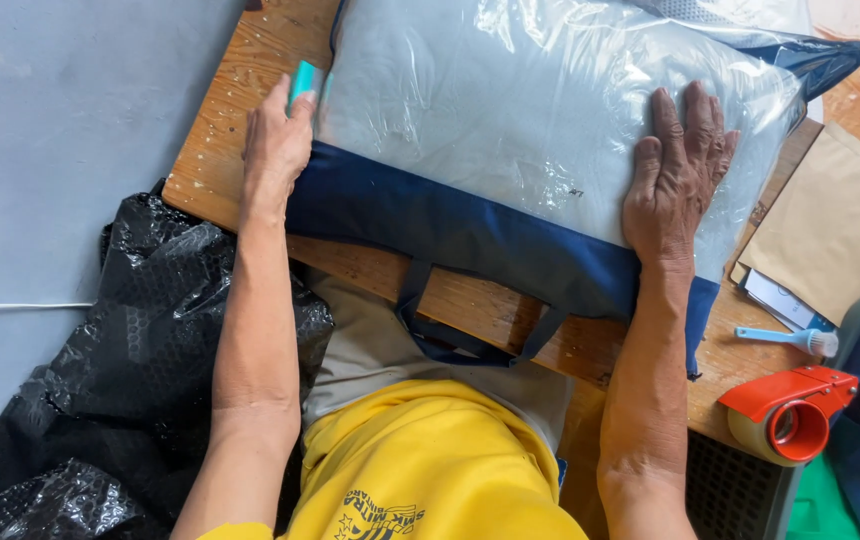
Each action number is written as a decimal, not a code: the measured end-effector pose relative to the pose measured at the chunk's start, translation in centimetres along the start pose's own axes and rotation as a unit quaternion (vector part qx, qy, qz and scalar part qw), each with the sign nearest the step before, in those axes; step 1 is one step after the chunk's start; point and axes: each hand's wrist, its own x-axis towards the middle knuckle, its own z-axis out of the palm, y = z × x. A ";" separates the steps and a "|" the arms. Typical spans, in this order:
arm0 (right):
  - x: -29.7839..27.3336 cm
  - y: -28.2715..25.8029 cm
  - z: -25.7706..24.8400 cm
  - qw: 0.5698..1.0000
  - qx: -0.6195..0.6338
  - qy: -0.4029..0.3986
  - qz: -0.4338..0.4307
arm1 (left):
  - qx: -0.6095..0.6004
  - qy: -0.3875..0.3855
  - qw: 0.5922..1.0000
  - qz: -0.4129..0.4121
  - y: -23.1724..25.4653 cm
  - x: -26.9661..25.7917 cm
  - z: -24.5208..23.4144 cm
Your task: The person cleans a blue tote bag containing a plastic-wrapped item. They first press and smooth the bag, then use a green sponge to wipe the plastic-wrapped surface. Finally, they use a small brush to clean the bag's handles and edges.
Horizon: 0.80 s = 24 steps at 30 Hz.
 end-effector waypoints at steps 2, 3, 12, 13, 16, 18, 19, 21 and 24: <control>-0.1 0.3 0.1 1.000 -0.003 0.002 0.003 | 0.014 0.124 0.991 0.038 0.0 -1.8 1.5; 0.0 0.5 0.2 1.000 -0.001 0.006 0.005 | 0.030 0.248 0.965 0.078 0.1 -2.6 2.1; 0.0 2.0 1.1 0.999 -0.021 0.027 -0.017 | 0.100 0.165 0.849 0.492 11.0 -24.2 15.2; -0.2 2.0 1.0 0.999 -0.019 0.026 -0.019 | 0.101 0.167 0.850 0.490 10.8 -24.2 15.6; 0.0 1.5 0.4 0.999 -0.010 0.022 -0.025 | 0.110 0.157 0.864 0.466 10.0 -22.7 15.7; -0.1 0.6 -0.2 1.000 -0.003 -0.004 0.003 | 0.104 0.201 0.898 0.378 8.4 -20.3 13.8; -0.1 0.6 -0.2 1.000 -0.002 -0.007 0.004 | 0.105 0.200 0.898 0.376 7.2 -18.3 12.1; 0.0 0.6 0.0 1.000 -0.001 -0.002 0.001 | 0.095 0.279 0.921 0.255 4.7 -14.2 8.7; -0.1 0.2 0.2 1.000 -0.008 -0.005 0.004 | 0.083 0.317 0.932 0.155 -1.7 -7.5 6.2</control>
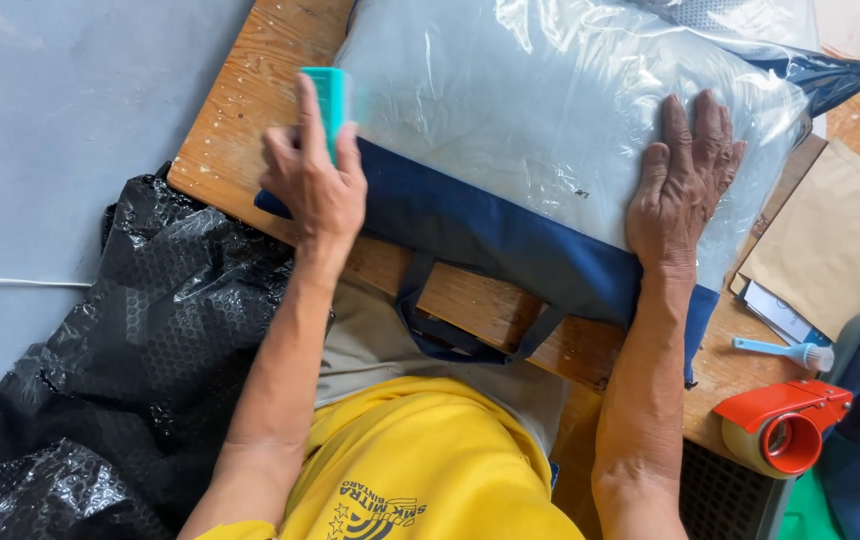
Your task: The person cleans a blue tote bag containing a plastic-wrapped item. They first press and smooth the bag, then use a green sponge to wipe the plastic-wrapped surface. Finally, they use a small brush to clean the bag's handles and edges.
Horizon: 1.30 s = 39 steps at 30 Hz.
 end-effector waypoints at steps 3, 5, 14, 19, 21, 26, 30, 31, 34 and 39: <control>-0.1 0.2 0.1 1.000 0.000 0.012 -0.013 | -0.072 -0.163 0.972 -0.151 -4.4 3.7 0.3; -0.2 0.0 0.1 1.000 -0.005 0.009 -0.012 | -0.145 -0.207 0.957 -0.144 -6.5 4.2 1.9; 0.2 0.1 0.0 1.000 -0.001 0.008 0.008 | -0.091 0.034 0.995 -0.038 2.3 0.5 -4.6; 0.2 0.2 0.2 1.000 -0.003 0.011 0.007 | -0.159 -0.005 0.977 0.144 13.1 -10.6 -3.4; 0.2 0.2 0.2 1.000 0.007 0.012 0.002 | -0.173 -0.077 0.939 0.287 16.1 -15.2 -1.8; 0.4 1.7 0.6 0.999 0.005 0.041 -0.023 | -0.196 0.046 0.948 0.248 15.2 -13.0 0.4; 0.1 0.0 -0.1 1.000 0.009 0.017 -0.007 | -0.068 0.015 0.989 0.130 8.4 -8.0 -2.2; 0.1 -0.1 0.0 1.000 0.009 0.014 -0.006 | -0.067 0.013 0.989 0.129 6.5 -6.5 -2.5; 0.1 -0.3 0.3 1.000 -0.005 0.027 -0.009 | 0.016 0.068 0.996 0.059 1.1 -2.5 -2.3; -0.2 0.0 0.7 0.999 -0.015 0.036 -0.012 | -0.081 -0.011 0.976 -0.203 -5.3 0.4 0.4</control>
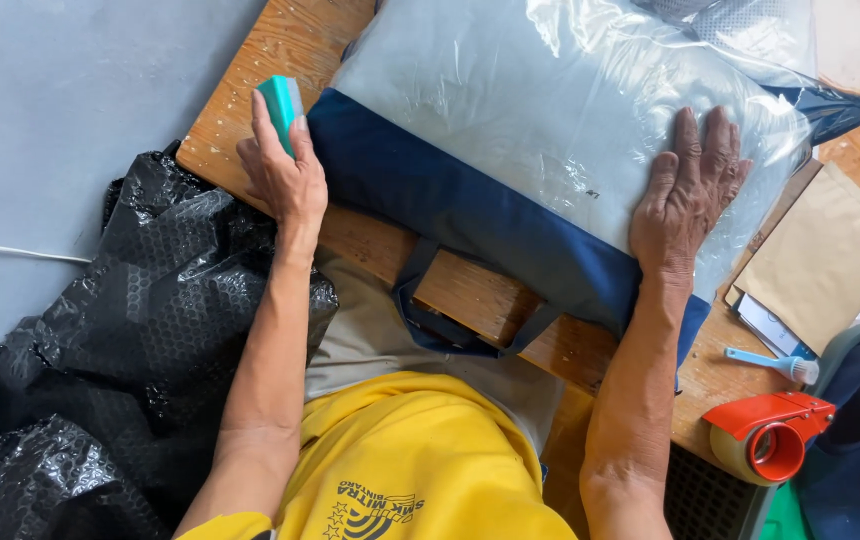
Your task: The person cleans a blue tote bag containing a plastic-wrapped item. They first press and smooth the bag, then use a green sponge to wipe the plastic-wrapped surface. Finally, they use a small brush to clean the bag's handles and edges.
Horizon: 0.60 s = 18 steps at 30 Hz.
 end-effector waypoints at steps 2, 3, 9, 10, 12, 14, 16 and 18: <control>0.2 0.0 -0.1 1.000 0.003 -0.006 0.010 | -0.017 0.063 0.996 0.066 2.8 -2.2 -2.3; 0.3 0.0 -0.2 1.000 0.006 -0.012 0.021 | -0.033 0.123 0.983 0.134 4.2 -3.3 -3.5; 0.3 -0.4 -0.5 0.999 0.006 -0.020 0.027 | -0.099 -0.017 0.912 0.398 10.9 -18.6 -0.1; 0.2 -0.2 -0.5 0.999 0.004 -0.019 0.027 | -0.100 -0.017 0.912 0.398 10.7 -20.3 0.9; 0.1 0.4 -0.5 1.000 0.008 -0.020 0.019 | -0.084 -0.087 0.857 0.501 10.5 -23.8 2.8; 0.1 0.5 -0.5 1.000 0.004 -0.018 0.014 | -0.102 -0.072 0.869 0.479 9.7 -22.7 3.7; 0.2 0.6 -0.5 1.000 0.002 -0.018 0.010 | -0.117 -0.057 0.880 0.456 8.6 -20.4 4.4; 0.4 0.4 -0.4 1.000 0.002 -0.017 0.010 | -0.107 0.022 0.912 0.395 6.8 -17.0 4.7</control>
